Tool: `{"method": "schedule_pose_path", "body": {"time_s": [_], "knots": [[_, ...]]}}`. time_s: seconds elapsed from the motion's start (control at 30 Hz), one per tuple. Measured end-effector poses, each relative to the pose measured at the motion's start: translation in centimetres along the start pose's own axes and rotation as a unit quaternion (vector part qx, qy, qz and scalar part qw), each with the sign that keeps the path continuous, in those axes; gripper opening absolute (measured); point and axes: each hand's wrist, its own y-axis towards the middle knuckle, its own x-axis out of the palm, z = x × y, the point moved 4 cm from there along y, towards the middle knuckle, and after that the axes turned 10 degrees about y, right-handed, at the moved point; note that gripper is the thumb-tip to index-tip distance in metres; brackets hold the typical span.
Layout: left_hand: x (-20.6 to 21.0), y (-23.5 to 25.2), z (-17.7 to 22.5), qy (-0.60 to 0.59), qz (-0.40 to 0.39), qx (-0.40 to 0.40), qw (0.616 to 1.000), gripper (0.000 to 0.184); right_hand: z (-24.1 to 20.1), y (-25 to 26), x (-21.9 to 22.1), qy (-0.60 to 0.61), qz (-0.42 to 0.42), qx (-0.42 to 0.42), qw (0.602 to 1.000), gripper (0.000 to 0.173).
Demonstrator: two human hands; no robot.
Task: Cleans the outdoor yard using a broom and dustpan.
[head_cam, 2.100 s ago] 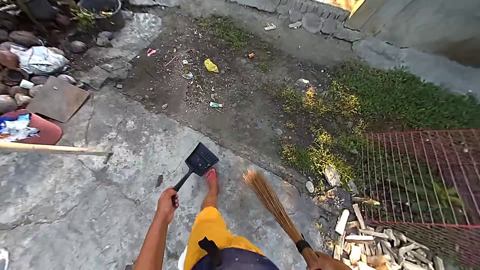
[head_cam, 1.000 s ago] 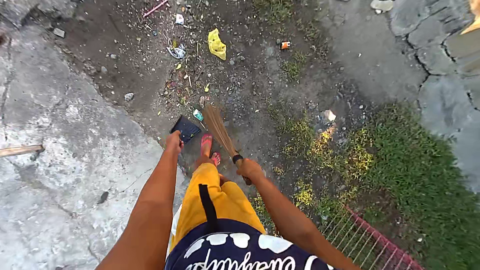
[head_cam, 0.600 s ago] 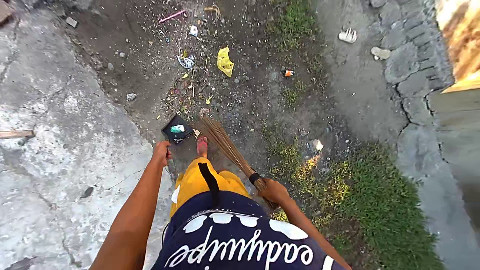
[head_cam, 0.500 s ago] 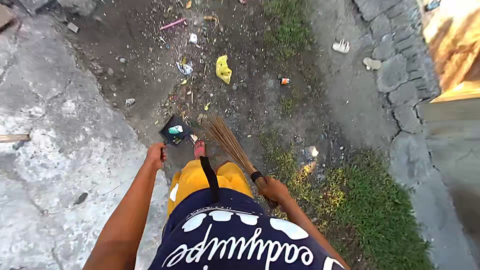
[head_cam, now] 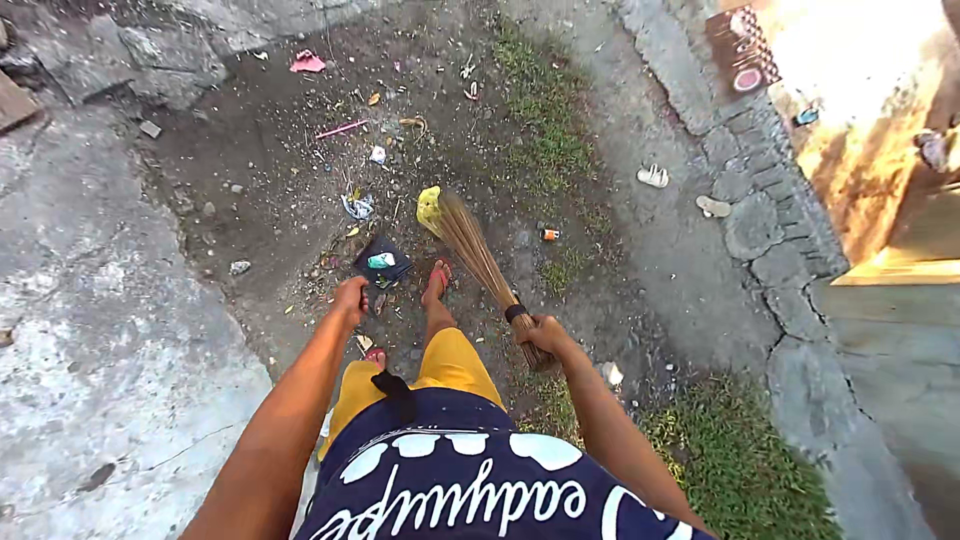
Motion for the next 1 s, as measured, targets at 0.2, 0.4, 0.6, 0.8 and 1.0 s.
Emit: {"method": "schedule_pose_path", "body": {"time_s": [0.2,0.4,0.6,0.8,1.0], "knots": [[11.9,8.5,6.3,-0.009,0.026,-0.036,0.999,0.019,-9.9,13.7,-4.9,-0.121,0.008,0.04,0.992,0.057],[18.3,12.3,10.0,0.019,0.03,-0.047,0.998,0.018,-8.8,13.9,-11.6,-0.205,-0.109,0.029,0.972,0.054],[18.7,9.6,12.3,0.171,-0.049,-0.03,0.984,0.031,0.3,7.2,-18.7,-0.117,-0.109,0.077,0.984,0.076],[20.6,11.1,14.9,0.248,-0.11,-0.006,0.962,0.025,7.6,3.2,-20.2,0.075,0.026,0.15,0.986,0.078],[27.7,11.1,18.1,0.26,-0.162,0.02,0.952,0.025,11.4,8.6,-26.6,0.127,0.113,0.219,0.961,0.062]]}}
